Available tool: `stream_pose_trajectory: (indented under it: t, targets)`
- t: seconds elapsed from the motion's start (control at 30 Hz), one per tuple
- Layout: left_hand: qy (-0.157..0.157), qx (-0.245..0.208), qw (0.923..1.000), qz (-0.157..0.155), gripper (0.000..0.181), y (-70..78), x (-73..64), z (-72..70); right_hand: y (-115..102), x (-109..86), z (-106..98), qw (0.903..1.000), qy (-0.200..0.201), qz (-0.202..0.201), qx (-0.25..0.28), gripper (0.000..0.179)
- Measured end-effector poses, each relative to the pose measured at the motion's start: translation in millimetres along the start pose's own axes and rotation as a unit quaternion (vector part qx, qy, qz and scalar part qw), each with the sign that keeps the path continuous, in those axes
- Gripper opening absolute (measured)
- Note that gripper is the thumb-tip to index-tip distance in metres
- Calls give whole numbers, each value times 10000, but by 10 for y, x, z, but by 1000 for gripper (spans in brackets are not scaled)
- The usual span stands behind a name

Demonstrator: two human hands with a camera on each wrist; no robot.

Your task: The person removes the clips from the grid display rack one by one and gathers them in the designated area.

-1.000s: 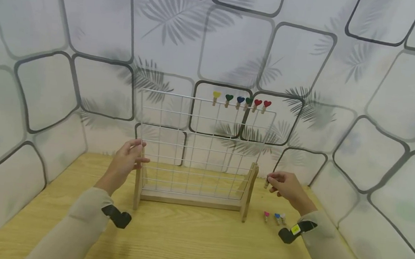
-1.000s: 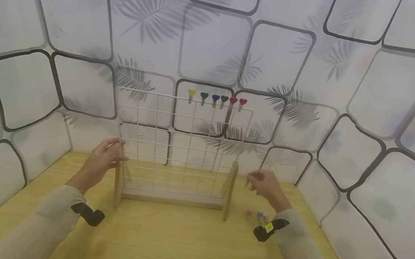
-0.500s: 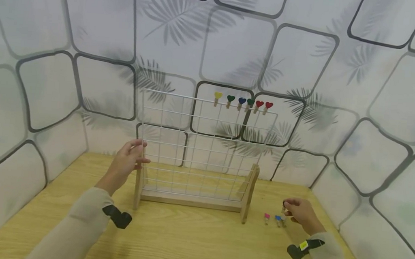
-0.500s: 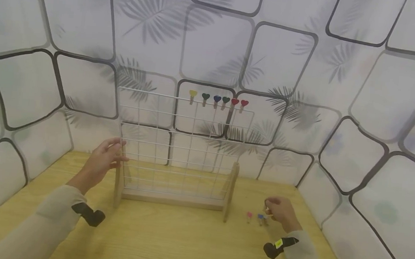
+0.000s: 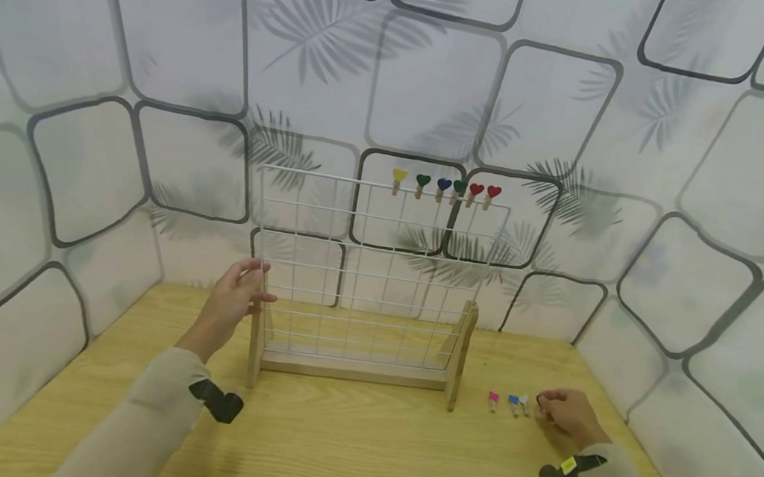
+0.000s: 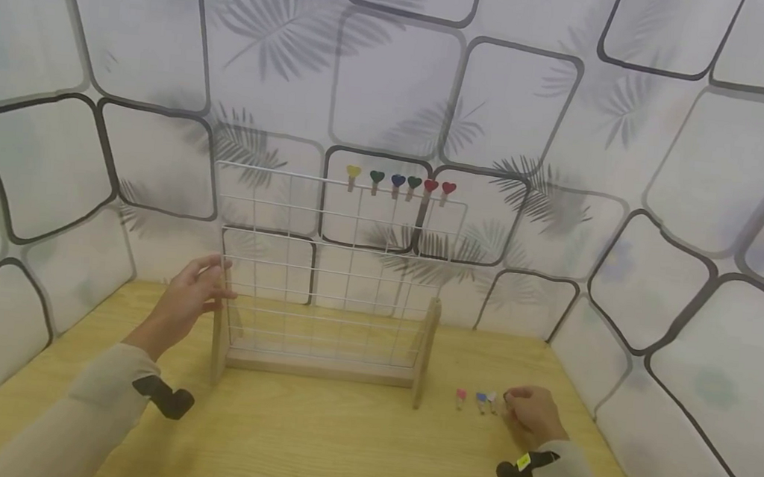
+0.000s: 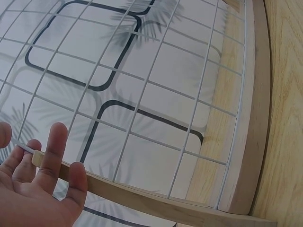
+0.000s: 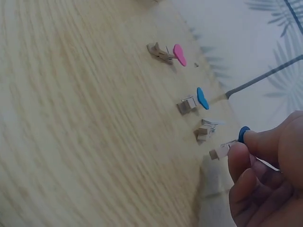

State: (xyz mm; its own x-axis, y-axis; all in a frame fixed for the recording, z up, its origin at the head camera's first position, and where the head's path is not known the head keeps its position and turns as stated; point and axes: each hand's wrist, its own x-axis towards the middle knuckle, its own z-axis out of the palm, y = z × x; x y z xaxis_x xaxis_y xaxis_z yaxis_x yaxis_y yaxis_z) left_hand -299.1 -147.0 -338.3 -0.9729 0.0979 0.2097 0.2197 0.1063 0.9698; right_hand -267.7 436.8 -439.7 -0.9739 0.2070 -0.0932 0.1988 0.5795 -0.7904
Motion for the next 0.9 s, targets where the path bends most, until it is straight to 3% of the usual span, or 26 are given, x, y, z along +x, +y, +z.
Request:
stream_pose_trajectory:
  t: [0.2,0.4,0.53,0.7,0.9]
  targets:
    - [7,-34,10000,12,55,-5,10,-13,11,-14,91,9994,21,5,357,24]
    - [2,-89,9999,-48,55,-6,18,-12,31,-11,131,9996,228,187,30,28]
    - [20,-75,10000,-54,54,-2,24,-9,16,-14,91,9996,246,1,-157,32]
    - [44,-68,9999,-70,53,-4,23,-4,-135,-42,-15,9991,149,-175,-359,39]
    - [41,-55,10000,-45,53,-8,13,-1,-455,-36,-76,9993,-73,-309,174,45]
